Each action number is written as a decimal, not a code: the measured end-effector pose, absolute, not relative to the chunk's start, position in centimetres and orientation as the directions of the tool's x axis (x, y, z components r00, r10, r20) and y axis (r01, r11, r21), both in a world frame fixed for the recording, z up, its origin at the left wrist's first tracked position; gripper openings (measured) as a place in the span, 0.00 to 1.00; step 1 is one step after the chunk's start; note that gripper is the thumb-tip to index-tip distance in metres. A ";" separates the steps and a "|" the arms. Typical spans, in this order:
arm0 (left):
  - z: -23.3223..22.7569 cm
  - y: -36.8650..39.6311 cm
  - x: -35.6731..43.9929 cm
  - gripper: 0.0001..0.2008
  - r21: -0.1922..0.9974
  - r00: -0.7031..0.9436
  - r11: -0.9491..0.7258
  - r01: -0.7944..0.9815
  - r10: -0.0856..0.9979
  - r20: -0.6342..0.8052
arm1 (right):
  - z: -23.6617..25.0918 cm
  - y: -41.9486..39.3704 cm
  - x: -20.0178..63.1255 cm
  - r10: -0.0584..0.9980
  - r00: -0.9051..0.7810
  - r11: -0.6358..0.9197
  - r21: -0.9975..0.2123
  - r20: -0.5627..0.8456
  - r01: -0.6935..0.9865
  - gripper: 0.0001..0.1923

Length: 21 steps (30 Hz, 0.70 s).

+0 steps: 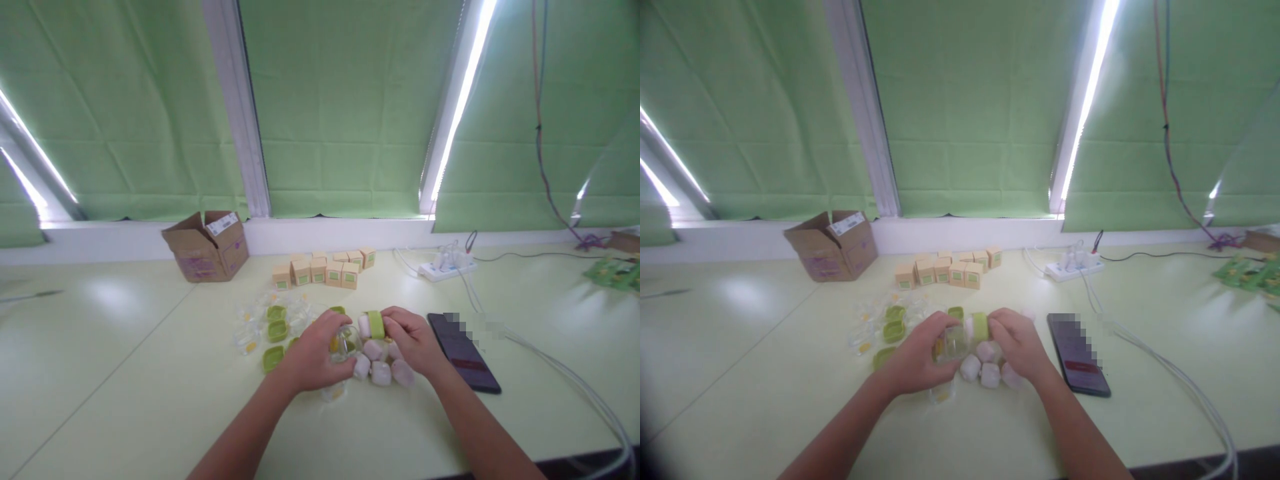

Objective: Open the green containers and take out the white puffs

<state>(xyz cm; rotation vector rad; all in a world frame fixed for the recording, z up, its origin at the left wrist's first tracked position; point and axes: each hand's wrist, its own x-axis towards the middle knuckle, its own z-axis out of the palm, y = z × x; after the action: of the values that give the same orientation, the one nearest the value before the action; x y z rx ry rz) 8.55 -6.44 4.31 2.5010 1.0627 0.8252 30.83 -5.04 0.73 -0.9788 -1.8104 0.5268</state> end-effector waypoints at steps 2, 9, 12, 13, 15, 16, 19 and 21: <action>4.3 -6.6 8.5 0.25 0.481 0.598 -0.697 0.532 0.711 0.370 | 0.6 -4.9 30.9 0.826 -0.163 0.556 -0.733 0.539 0.391 0.14; 4.4 -7.0 8.8 0.23 0.446 0.793 -0.808 0.385 0.536 0.288 | 0.2 -4.6 31.1 0.839 -0.091 0.525 -0.754 0.536 0.396 0.16; 4.2 -7.2 9.0 0.26 0.439 0.848 -0.838 0.324 0.463 0.259 | 0.3 -4.6 31.1 0.847 -0.082 0.511 -0.764 0.525 0.393 0.16; 4.0 -7.2 9.1 0.27 0.433 0.857 -0.843 0.319 0.452 0.249 | 0.3 -4.6 31.1 0.848 -0.083 0.510 -0.765 0.524 0.393 0.16; 3.8 -7.3 9.2 0.26 0.413 0.866 -0.850 0.328 0.445 0.227 | 0.4 -4.6 31.1 0.845 -0.087 0.515 -0.761 0.527 0.394 0.16; 3.7 -7.2 9.2 0.25 0.403 0.868 -0.851 0.337 0.446 0.217 | 0.4 -4.6 31.1 0.843 -0.088 0.518 -0.759 0.530 0.394 0.16; 3.5 -7.1 9.1 0.23 0.381 0.872 -0.855 0.351 0.447 0.200 | 0.4 -4.6 31.1 0.841 -0.087 0.520 -0.755 0.534 0.399 0.16; 3.5 -7.0 9.0 0.23 0.360 0.868 -0.857 0.368 0.455 0.198 | 0.4 -4.6 31.0 0.841 -0.087 0.520 -0.753 0.534 0.404 0.16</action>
<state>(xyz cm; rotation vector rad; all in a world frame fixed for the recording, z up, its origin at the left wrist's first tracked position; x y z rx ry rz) 8.97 -6.98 3.46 2.7289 0.6178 0.3982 31.04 -4.58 0.37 -1.0609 -1.6973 0.5138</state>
